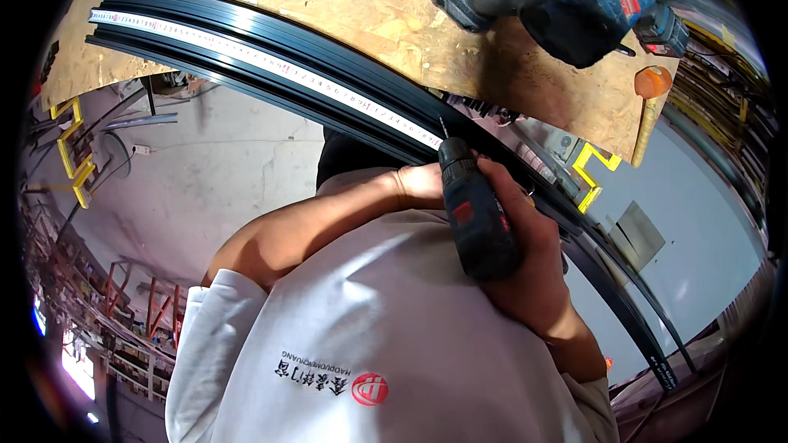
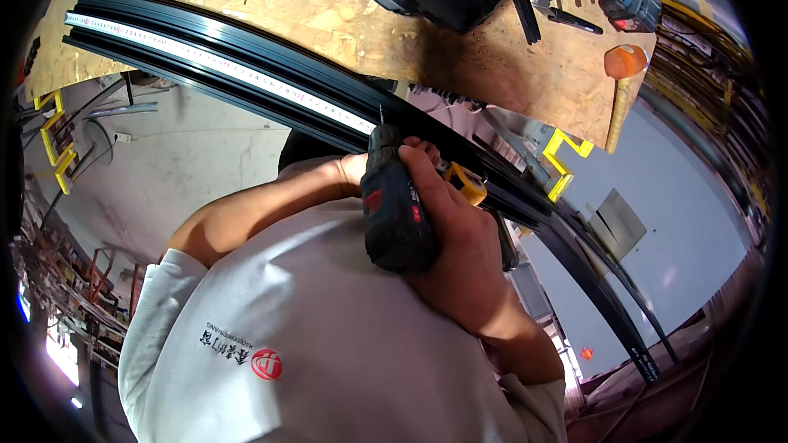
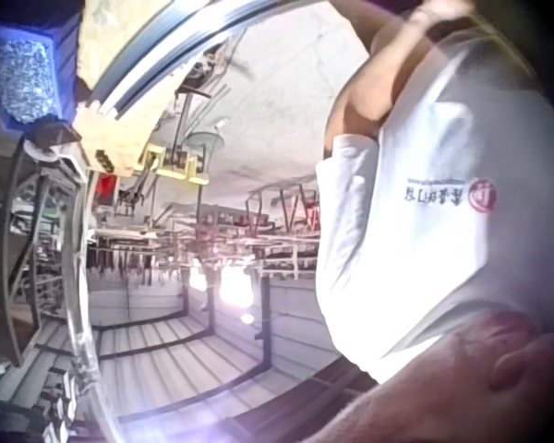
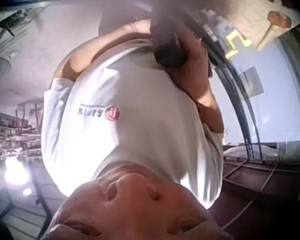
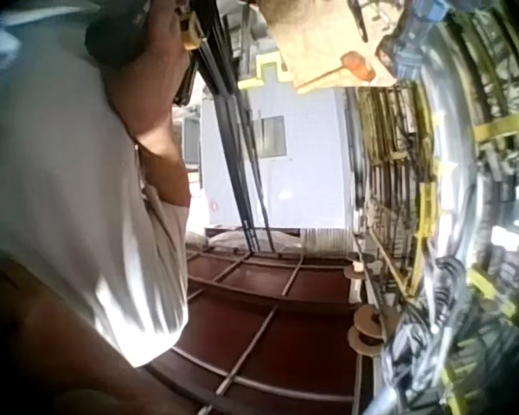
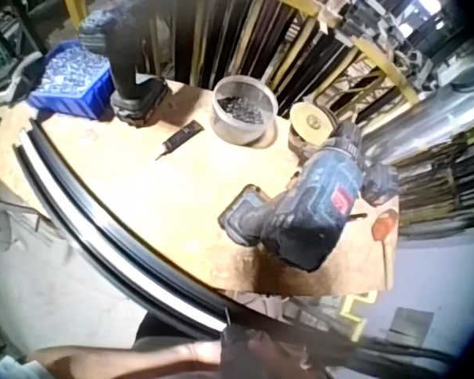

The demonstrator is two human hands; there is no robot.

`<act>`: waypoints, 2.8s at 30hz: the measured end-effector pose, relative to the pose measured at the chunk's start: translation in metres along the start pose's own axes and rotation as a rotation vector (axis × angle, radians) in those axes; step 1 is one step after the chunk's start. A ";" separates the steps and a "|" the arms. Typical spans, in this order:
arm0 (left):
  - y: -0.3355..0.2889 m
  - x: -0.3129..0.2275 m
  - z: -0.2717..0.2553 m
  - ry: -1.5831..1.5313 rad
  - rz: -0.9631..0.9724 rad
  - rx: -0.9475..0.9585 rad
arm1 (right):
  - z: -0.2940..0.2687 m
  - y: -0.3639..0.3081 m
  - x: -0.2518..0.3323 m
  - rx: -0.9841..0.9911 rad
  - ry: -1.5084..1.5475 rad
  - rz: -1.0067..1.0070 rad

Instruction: The person takes a long metal frame piece from a rack and places it on a workbench. The person measures the piece with a tape measure, marks it, and then drills a hole into the metal using a power drill.

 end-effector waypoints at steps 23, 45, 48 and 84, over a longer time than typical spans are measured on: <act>-0.003 0.037 -0.004 -0.167 -0.077 -0.041 | -0.015 0.010 -0.004 0.071 0.021 0.000; 0.004 0.115 -0.018 -1.106 -0.343 -0.045 | -0.053 -0.098 -0.082 -0.550 0.120 -0.236; -0.019 0.142 -0.031 -1.012 -0.292 -0.006 | -0.048 -0.099 -0.100 -0.611 0.226 -0.271; -0.251 0.206 0.079 -0.581 -1.250 0.169 | 0.016 -0.033 -0.060 0.077 0.190 -0.109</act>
Point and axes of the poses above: each hand's wrist, its own y-axis towards the middle knuckle, its own z-axis out of the palm, x = y × z, the point moved 6 cm from there along y, towards the middle knuckle, and after that the axes turned 15 degrees about z, right-handed, at the moved point
